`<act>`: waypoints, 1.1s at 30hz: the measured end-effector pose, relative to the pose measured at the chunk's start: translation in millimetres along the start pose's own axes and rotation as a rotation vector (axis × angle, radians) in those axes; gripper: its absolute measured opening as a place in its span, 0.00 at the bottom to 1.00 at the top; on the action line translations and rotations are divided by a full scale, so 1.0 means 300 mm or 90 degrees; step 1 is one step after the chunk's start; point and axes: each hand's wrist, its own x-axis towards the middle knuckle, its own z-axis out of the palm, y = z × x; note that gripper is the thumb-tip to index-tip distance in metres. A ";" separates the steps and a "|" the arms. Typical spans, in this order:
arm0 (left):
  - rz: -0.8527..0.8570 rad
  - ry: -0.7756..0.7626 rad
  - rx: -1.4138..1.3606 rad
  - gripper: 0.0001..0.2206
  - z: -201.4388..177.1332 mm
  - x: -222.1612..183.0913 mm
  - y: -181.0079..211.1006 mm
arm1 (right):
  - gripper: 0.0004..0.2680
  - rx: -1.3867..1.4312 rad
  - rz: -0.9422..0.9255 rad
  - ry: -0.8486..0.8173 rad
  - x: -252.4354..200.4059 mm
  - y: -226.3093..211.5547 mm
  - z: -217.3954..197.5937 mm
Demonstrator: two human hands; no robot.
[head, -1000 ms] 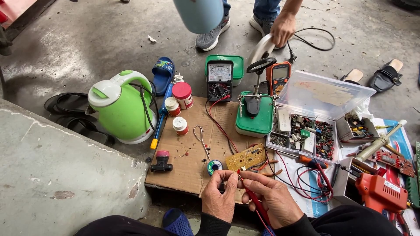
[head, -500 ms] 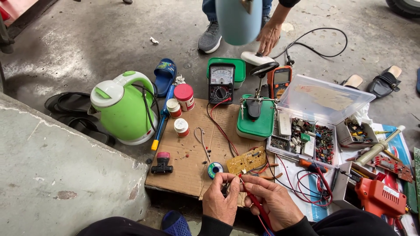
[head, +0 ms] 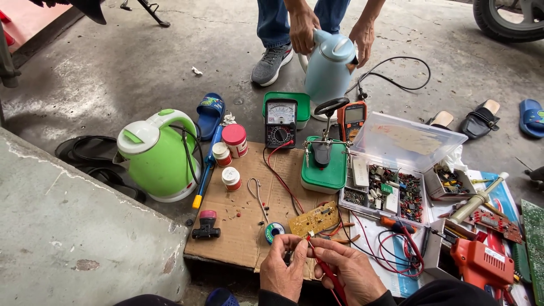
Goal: Testing and diagnosing a circuit board using a multimeter and probes on a makeshift workbench.
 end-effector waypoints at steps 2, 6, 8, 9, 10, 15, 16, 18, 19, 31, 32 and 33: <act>-0.014 -0.002 -0.026 0.17 -0.034 -0.016 0.061 | 0.13 -0.001 -0.014 -0.001 0.008 -0.001 -0.005; -0.133 -0.079 -0.037 0.21 -0.115 -0.050 0.164 | 0.11 0.003 -0.028 0.010 0.011 -0.008 -0.002; -0.120 -0.106 -0.074 0.19 -0.112 -0.038 0.126 | 0.10 0.005 -0.034 0.003 0.019 -0.006 -0.002; -0.109 -0.088 -0.069 0.17 -0.098 -0.029 0.095 | 0.10 0.008 -0.031 0.002 0.024 -0.004 -0.003; -0.098 -0.070 -0.064 0.15 -0.085 -0.019 0.064 | 0.10 0.011 -0.028 0.001 0.030 -0.003 -0.005; -0.052 0.000 -0.170 0.12 -0.081 0.014 0.025 | 0.12 0.026 0.012 0.015 0.035 -0.028 0.000; -0.070 -0.017 -0.193 0.12 -0.089 0.018 0.034 | 0.14 0.024 0.047 0.030 0.033 -0.042 0.005; -0.131 -0.025 -0.180 0.12 -0.111 -0.004 0.105 | 0.14 0.031 0.051 0.032 0.040 -0.049 0.004; -0.201 -0.029 -0.164 0.14 -0.122 -0.020 0.139 | 0.13 0.037 0.064 0.037 0.042 -0.052 0.002; 0.078 -0.198 -0.080 0.16 -0.401 0.052 0.588 | 0.12 -0.133 -0.130 -0.062 -0.037 -0.416 0.144; 0.081 -0.196 -0.077 0.16 -0.405 0.071 0.620 | 0.12 -0.130 -0.133 -0.065 -0.046 -0.440 0.162; 0.087 -0.198 -0.063 0.14 -0.407 0.088 0.649 | 0.13 -0.112 -0.130 -0.063 -0.055 -0.462 0.178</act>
